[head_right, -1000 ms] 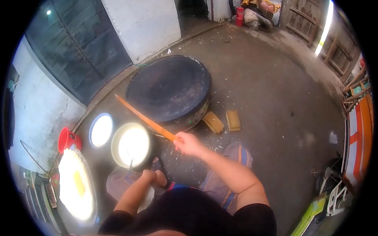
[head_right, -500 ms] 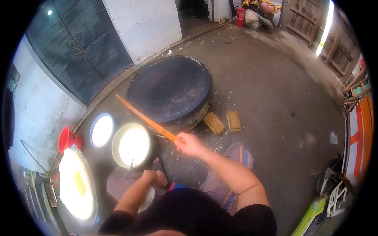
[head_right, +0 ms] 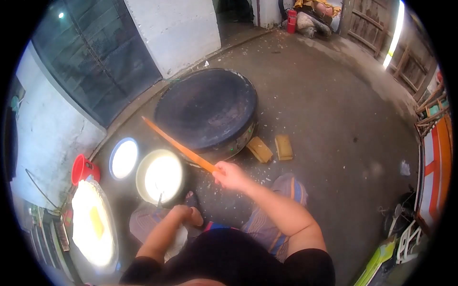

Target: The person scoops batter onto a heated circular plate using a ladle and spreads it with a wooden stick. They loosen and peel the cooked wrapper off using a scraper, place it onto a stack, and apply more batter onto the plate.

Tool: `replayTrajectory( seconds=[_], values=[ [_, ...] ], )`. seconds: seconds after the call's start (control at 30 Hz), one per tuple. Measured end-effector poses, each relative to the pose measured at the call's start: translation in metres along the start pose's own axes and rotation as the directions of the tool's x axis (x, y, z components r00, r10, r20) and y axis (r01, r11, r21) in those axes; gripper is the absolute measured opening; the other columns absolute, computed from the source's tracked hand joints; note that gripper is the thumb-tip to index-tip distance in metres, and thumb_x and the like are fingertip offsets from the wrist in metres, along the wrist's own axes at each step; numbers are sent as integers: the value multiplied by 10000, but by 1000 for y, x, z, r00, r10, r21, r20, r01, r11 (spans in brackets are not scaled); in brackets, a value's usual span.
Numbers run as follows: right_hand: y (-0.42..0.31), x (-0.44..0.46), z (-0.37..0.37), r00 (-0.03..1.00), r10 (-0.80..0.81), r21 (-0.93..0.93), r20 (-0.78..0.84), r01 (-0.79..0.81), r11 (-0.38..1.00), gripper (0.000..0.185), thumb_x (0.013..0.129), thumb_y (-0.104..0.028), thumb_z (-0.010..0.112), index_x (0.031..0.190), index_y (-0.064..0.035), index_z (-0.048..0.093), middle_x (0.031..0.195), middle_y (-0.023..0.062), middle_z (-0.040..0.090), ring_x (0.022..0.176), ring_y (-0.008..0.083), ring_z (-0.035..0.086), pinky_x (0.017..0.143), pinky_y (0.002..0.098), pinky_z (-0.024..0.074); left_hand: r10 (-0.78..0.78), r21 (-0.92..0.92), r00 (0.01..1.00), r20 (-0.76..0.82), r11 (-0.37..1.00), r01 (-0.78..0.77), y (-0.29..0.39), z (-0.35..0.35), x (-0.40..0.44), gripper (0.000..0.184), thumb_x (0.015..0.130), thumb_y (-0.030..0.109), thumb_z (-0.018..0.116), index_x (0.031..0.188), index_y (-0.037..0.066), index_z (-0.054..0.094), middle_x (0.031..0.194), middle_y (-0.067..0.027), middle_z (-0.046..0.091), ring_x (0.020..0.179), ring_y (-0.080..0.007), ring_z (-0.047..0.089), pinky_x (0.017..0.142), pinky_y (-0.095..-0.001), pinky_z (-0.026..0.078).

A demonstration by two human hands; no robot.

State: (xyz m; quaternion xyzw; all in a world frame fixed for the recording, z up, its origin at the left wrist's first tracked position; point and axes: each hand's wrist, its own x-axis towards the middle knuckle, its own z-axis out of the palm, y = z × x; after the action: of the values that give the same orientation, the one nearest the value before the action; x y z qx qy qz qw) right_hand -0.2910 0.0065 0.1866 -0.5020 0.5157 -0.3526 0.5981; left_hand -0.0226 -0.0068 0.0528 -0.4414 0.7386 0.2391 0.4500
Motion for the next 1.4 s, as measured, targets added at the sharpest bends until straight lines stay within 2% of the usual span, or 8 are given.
replayTrajectory(
  seconds=[0.37, 0.57, 0.83, 1.0, 1.07, 1.13, 1.2, 1.4],
  values=[
    [-9, -2, 2, 998, -45, 70, 36, 42, 997, 152, 858, -131, 489, 967, -28, 512, 693, 30, 579, 494, 77, 479, 461, 229, 405, -336, -338, 46, -941, 940, -53, -11, 31, -199, 678, 720, 202, 634, 1294, 33, 314, 1328, -230, 284, 1251, -390, 218, 1003, -490, 191],
    [-7, 4, 8, 997, -50, 91, 60, 45, 995, 120, 859, -130, 485, 932, -39, 513, 675, 23, 576, 491, 78, 478, 439, 226, 394, -692, -737, 375, -616, 338, -586, 8, 132, -186, 693, 733, 132, 616, 1306, -10, 254, 1288, -249, 329, 1183, -365, 350, 970, -364, 296],
    [-5, 11, 15, 999, -16, 55, 50, 13, 998, 107, 873, -138, 466, 906, -47, 512, 678, 3, 557, 483, 30, 444, 416, 172, 352, -633, -716, 350, -690, 666, -208, 18, 131, -227, 322, 725, 159, 662, 948, -49, 559, 880, -135, 600, 754, -259, 581, 697, -322, 456],
    [0, 18, 12, 1000, -12, 47, 22, 11, 999, 104, 871, -142, 473, 902, -51, 513, 668, -1, 551, 475, 33, 440, 402, 174, 349, -478, -587, 703, -527, -393, -707, 0, 89, -262, 113, 705, 88, 674, 700, -1, 604, 717, -45, 618, 616, -117, 568, 612, -253, 453],
    [1, 22, 10, 1000, 17, 75, -14, -16, 997, 106, 871, -145, 476, 906, -52, 513, 663, -2, 547, 472, 35, 441, 389, 176, 348, -244, -456, 535, -809, 835, -308, -25, 88, -252, 158, 741, 117, 643, 791, -28, 602, 814, -120, 615, 730, -219, 582, 677, -336, 458],
    [2, 24, 9, 999, 29, 79, -33, -27, 997, 110, 871, -147, 479, 910, -50, 512, 664, -1, 548, 471, 37, 444, 385, 177, 348, -38, -39, 501, -865, 999, 9, -25, 66, -252, 190, 760, 134, 622, 835, -39, 601, 859, -153, 612, 783, -267, 588, 710, -375, 460],
    [3, 26, 6, 998, 36, 77, -45, -32, 996, 114, 871, -150, 481, 915, -49, 511, 665, 1, 550, 470, 39, 446, 382, 177, 349, -82, -428, 420, -904, 181, -886, -4, 8, -260, 190, 764, 141, 614, 833, -36, 601, 850, -147, 609, 775, -262, 586, 709, -372, 460],
    [11, 32, -3, 997, 24, 101, -70, -16, 995, 129, 872, -151, 484, 934, -39, 502, 671, 19, 559, 476, 51, 466, 383, 181, 358, 471, -160, -168, -866, -579, -799, 68, -100, -320, 192, 774, 161, 588, 824, -24, 601, 825, -127, 603, 750, -246, 581, 707, -361, 460]
  ],
)
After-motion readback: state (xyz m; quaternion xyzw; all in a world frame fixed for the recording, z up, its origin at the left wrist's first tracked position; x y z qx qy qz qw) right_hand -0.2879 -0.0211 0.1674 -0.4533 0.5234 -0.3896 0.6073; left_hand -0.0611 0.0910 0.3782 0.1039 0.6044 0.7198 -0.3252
